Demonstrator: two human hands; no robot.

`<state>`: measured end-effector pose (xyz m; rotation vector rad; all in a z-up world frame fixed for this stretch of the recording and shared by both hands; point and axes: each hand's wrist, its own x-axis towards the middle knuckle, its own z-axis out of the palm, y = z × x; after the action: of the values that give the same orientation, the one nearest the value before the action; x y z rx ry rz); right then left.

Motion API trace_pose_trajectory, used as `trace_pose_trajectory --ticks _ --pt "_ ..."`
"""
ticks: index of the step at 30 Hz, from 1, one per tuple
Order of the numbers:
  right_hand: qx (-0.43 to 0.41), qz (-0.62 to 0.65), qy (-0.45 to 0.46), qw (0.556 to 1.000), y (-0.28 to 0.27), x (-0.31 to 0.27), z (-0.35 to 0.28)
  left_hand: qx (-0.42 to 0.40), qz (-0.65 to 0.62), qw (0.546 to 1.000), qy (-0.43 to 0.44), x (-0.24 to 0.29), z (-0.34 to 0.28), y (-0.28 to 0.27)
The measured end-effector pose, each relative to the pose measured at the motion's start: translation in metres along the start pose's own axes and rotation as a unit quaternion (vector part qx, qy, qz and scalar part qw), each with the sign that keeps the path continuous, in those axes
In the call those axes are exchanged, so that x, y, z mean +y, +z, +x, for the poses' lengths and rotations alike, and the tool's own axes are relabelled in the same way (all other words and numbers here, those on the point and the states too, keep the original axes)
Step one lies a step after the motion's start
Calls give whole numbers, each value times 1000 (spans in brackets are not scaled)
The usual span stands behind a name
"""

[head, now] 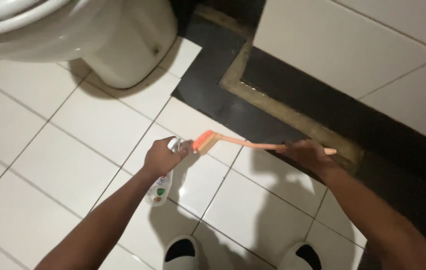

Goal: The person scrubs the bathroom floor and the base of the toilet using a spray bottle and a long-handled brush. They apply cleaning solution to the tiles and grout lines while scrubbing the area thoroughly.

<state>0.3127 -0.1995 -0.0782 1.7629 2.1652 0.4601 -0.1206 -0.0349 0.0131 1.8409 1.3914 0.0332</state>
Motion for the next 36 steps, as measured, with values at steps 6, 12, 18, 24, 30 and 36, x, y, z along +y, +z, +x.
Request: trace_pose_trajectory --ticks 6,12,18,24,30,36 --pt "282 -3 55 958 67 -52 26 37 -12 999 -29 -37 12 -1" --pt "66 138 -65 986 71 -89 69 56 -27 998 -18 -20 6 -8" --pt "369 -7 -20 929 62 -109 111 62 -15 997 -33 -32 17 -3" --pt "308 -8 -85 948 40 -120 117 66 12 997 -39 -30 17 -16" --pt "336 -23 -44 941 65 -114 109 67 -16 997 -45 -45 15 -12" --pt "270 29 -62 960 71 -139 101 74 -29 997 19 -9 4 -6"
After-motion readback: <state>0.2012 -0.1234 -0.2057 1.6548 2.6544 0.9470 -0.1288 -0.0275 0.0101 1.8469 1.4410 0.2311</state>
